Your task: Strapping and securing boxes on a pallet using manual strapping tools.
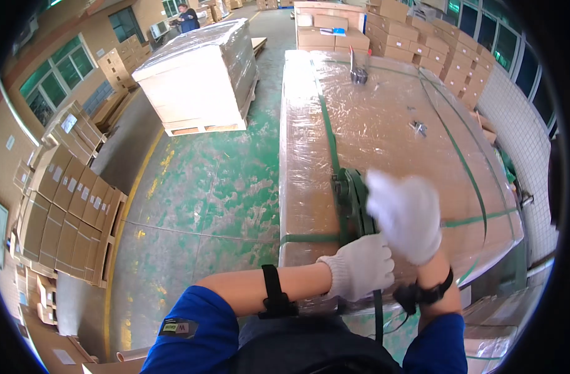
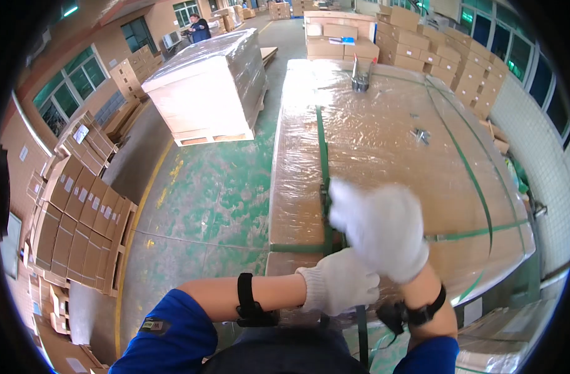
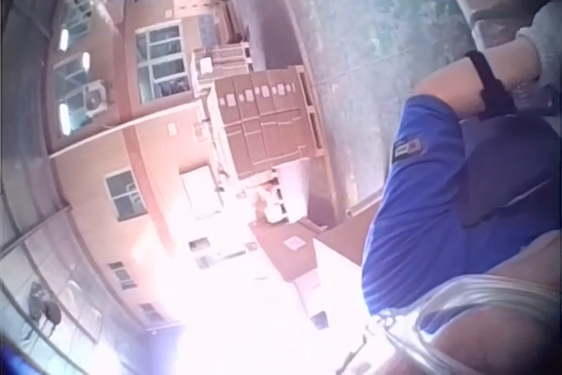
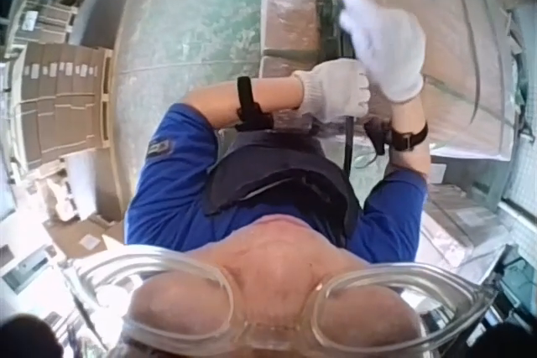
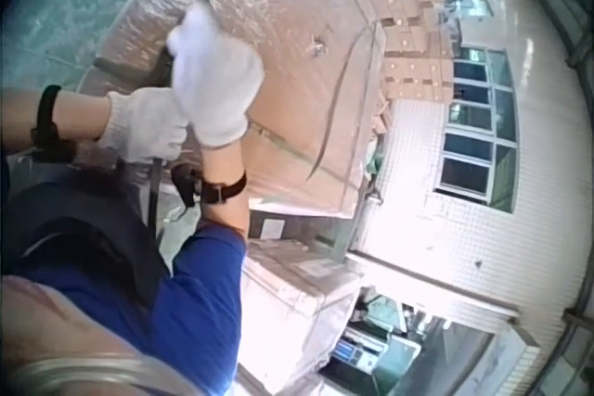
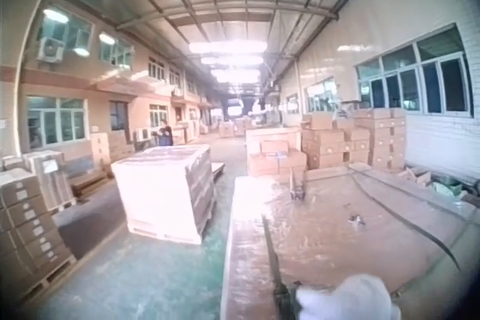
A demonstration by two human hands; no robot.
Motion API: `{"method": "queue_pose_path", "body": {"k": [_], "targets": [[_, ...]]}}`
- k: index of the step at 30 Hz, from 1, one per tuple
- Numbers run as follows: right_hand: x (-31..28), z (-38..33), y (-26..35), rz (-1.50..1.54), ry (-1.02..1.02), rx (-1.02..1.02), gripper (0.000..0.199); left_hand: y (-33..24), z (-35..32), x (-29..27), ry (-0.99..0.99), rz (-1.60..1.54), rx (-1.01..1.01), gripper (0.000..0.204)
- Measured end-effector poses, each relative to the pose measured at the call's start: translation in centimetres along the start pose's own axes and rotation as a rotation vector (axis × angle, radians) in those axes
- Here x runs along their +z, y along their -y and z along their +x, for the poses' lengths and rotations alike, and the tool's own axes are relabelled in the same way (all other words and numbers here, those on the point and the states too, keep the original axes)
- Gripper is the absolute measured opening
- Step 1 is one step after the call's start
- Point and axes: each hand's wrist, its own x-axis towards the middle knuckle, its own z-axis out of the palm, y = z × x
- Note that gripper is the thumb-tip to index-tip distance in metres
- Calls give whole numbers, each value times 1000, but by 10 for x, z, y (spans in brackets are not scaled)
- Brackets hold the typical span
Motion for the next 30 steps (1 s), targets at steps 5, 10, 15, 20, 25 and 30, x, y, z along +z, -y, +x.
{"method": "queue_pose_path", "body": {"k": [5, 10, 15, 20, 25, 30], "targets": [[24, 73, -65, 390, -211, 306, 23, -3, 7, -17, 39, 86, 20, 8], [10, 5, -9, 150, -212, 151, 61, -6, -11, -19, 63, 93, -30, 13], [-43, -94, 62, 395, 507, 636, 112, -38, -39, -25, -395, 128, -123, 15], [-32, -138, 114, 376, 477, 623, 79, -57, -51, -6, -207, -324, -627, 18], [4, -195, 125, 1349, 375, 795, 87, -78, -71, -3, -133, -266, -501, 23], [-18, -200, 88, 914, 573, 729, 69, -77, -64, -27, -196, -720, -781, 31]]}}
